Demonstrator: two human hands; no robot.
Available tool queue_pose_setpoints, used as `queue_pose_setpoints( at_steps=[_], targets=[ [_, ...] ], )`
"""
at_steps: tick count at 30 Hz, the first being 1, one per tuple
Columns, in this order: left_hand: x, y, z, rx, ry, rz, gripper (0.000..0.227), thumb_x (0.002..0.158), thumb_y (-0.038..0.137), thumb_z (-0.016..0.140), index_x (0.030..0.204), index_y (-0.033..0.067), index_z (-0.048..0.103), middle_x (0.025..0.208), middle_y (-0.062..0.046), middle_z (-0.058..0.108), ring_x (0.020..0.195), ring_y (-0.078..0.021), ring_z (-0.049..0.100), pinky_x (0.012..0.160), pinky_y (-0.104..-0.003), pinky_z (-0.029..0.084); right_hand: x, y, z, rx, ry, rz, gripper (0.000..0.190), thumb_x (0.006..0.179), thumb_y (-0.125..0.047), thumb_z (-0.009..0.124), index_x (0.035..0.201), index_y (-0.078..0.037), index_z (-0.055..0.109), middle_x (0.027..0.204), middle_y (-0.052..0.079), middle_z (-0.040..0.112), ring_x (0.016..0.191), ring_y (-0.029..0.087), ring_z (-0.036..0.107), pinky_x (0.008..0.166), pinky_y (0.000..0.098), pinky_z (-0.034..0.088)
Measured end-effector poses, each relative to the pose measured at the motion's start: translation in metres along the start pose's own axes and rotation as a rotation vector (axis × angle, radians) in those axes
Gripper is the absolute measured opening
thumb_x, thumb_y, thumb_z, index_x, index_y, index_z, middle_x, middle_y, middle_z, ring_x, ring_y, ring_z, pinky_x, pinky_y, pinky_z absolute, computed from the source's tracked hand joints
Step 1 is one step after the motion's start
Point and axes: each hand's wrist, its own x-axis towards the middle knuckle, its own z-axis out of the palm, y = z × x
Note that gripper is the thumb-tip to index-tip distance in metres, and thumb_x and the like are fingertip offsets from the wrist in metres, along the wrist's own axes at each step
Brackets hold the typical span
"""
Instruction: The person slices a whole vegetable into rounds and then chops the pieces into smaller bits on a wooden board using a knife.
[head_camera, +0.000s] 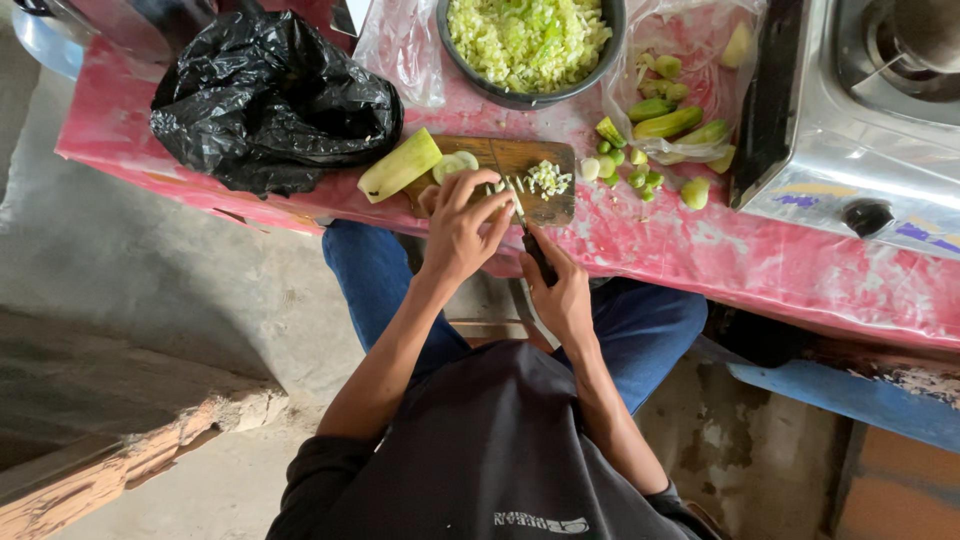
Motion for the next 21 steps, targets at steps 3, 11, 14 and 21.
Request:
queue_pose_setpoints(
  at_steps=[3,11,14,21],
  targets=[
    [-0.003,-0.005,0.003,0.059,-0.045,0.049,0.013,0.091,0.019,0.076,0.103,0.0139,0.078,0.123,-0.002,0.063,0.119,-0.0260,0.057,0.098,-0.045,0.038,0.002,-0.006,0.002,-0.029,-0.022,0.086,0.045,0.096,-0.016,0.069,0.141,-0.011,0.062,0.111,0.018,0.077,0.090,0.017,0.073,0.084,0.0328,0.057],
    [0.005,-0.020,0.005,-0.022,-0.102,-0.015,0.012,0.098,0.018,0.073,0.108,0.0121,0.074,0.127,-0.004,0.061,0.125,-0.0305,0.054,0.102,-0.046,0.041,0.011,-0.002,0.007,0.001,-0.029,-0.040,0.044,0.099,-0.016,0.068,0.140,-0.005,0.061,0.107,0.020,0.075,0.088,0.019,0.071,0.084,0.0339,0.055],
    [0.010,-0.017,0.000,0.028,-0.109,0.007,0.011,0.097,0.021,0.075,0.105,0.0139,0.074,0.125,-0.003,0.061,0.124,-0.0296,0.053,0.100,-0.047,0.037,0.013,-0.003,0.005,0.000,-0.047,0.018,0.044,0.099,-0.016,0.067,0.141,-0.005,0.061,0.099,0.019,0.075,0.082,0.020,0.068,0.080,0.0340,0.055],
    [0.013,-0.013,0.000,0.136,-0.206,0.045,0.013,0.099,0.029,0.072,0.105,0.0186,0.076,0.134,-0.001,0.060,0.133,-0.0225,0.051,0.106,-0.050,0.024,0.014,-0.006,0.003,-0.028,-0.026,-0.052,0.043,0.099,-0.015,0.068,0.139,-0.003,0.061,0.102,0.019,0.074,0.084,0.019,0.071,0.081,0.0335,0.055]
  ],
)
